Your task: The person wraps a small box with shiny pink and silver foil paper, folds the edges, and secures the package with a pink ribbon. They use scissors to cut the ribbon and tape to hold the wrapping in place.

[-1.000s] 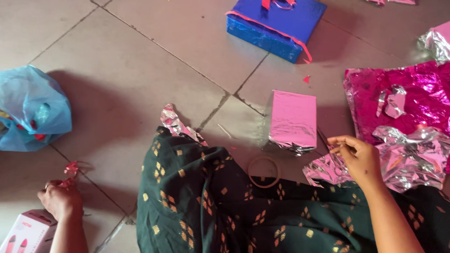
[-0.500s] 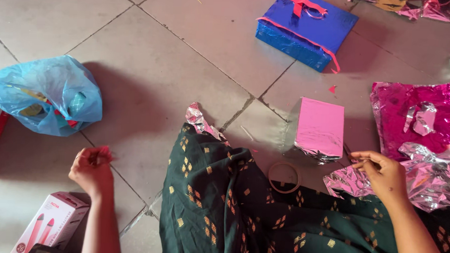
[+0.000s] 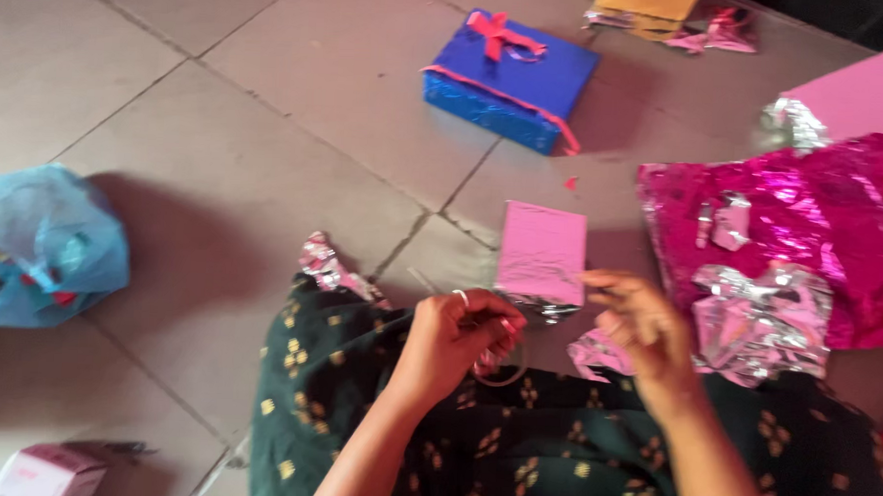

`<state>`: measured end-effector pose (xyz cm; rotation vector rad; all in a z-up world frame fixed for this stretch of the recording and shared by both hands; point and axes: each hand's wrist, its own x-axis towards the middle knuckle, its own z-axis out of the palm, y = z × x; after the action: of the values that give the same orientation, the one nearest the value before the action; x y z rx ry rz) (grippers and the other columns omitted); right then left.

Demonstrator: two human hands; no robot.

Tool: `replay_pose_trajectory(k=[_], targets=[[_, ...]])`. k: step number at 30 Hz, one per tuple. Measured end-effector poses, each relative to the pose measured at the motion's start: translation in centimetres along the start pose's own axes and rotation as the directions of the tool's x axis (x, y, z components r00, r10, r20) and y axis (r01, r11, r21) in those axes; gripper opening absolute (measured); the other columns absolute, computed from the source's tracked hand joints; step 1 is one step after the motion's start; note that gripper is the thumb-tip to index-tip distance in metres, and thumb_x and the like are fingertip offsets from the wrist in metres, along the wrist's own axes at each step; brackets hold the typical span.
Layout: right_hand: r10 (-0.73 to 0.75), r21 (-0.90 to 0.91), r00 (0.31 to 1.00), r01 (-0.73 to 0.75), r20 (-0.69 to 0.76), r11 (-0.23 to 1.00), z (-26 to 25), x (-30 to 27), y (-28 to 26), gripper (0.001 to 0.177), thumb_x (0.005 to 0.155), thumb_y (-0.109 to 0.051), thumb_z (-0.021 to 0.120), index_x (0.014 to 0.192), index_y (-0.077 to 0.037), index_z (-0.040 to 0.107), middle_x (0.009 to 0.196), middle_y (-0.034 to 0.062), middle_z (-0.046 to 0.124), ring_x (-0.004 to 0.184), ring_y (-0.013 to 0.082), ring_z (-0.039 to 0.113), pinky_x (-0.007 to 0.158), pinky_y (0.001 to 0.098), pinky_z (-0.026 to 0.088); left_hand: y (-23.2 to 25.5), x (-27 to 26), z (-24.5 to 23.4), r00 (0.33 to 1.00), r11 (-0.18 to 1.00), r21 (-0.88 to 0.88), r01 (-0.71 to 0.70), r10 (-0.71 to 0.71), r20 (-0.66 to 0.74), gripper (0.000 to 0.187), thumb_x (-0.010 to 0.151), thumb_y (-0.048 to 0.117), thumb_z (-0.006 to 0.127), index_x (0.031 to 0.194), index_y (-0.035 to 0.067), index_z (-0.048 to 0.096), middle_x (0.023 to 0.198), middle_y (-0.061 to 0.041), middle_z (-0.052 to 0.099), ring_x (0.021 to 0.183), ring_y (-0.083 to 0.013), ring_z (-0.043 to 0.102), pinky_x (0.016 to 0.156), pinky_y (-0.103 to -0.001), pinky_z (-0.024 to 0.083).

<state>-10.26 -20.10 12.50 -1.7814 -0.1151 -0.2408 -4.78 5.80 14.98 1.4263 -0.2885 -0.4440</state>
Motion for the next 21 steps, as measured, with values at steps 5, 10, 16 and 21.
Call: replay_pose_trajectory(k=[5,10,16,21], targets=[[0.173,0.359,0.958,-0.249,0.229,0.9,2.5,-1.5,0.6,0.042,0.089,-0.015,0.073,0.128,-0.004,0.062,0.119,0.0078,0.07,0.115,0.0194,0.067,0.096,0.0354,0.056,0.1,2.3,3.9,0.996,0.995,0.089,-0.053,0.047,0.073,0.01,0.091,0.0,0.07,0.099,-0.004,0.075,0.079,-0.005,0.075,0.07,-0.0072,0.068,0.065,-0.024,0.058],[0.35,0.27,0.89,-0.427,0.292,0.863,0.2,-1.4,2.4,0.021,0.088,-0.009,0.078,0.104,0.005,0.075,0.094,0.0098,0.076,0.087,0.0181,0.075,0.075,0.0318,0.06,0.4,4.3,3.7,0.992,0.979,0.159,-0.125,0.123,0.021,0.011,0.09,-0.001,0.069,0.099,-0.004,0.075,0.077,-0.006,0.075,0.068,-0.009,0.068,0.064,-0.024,0.057],[0.448,0.151,0.879,-0.471,0.166,0.869,-3.6,-0.5,2.5,0.022,0.087,-0.012,0.075,0.104,0.001,0.082,0.083,0.0068,0.078,0.077,0.0106,0.071,0.07,0.0256,0.056,0.1,4.8,-0.5,0.98,0.971,0.226,-0.08,0.119,-0.161,0.014,0.089,0.003,0.073,0.101,-0.003,0.077,0.078,-0.006,0.075,0.068,-0.0098,0.068,0.064,-0.024,0.056],[0.511,0.048,0.854,-0.517,0.093,0.855,-4.7,-0.3,2.4,0.023,0.089,-0.01,0.075,0.108,0.0,0.082,0.085,0.0052,0.076,0.073,0.0081,0.061,0.062,0.0236,0.046,-1.4,2.8,-4.0,0.979,0.859,0.507,0.062,0.046,-0.198,0.019,0.085,0.005,0.073,0.102,0.001,0.079,0.079,-0.006,0.079,0.074,-0.0106,0.072,0.069,-0.026,0.057]])
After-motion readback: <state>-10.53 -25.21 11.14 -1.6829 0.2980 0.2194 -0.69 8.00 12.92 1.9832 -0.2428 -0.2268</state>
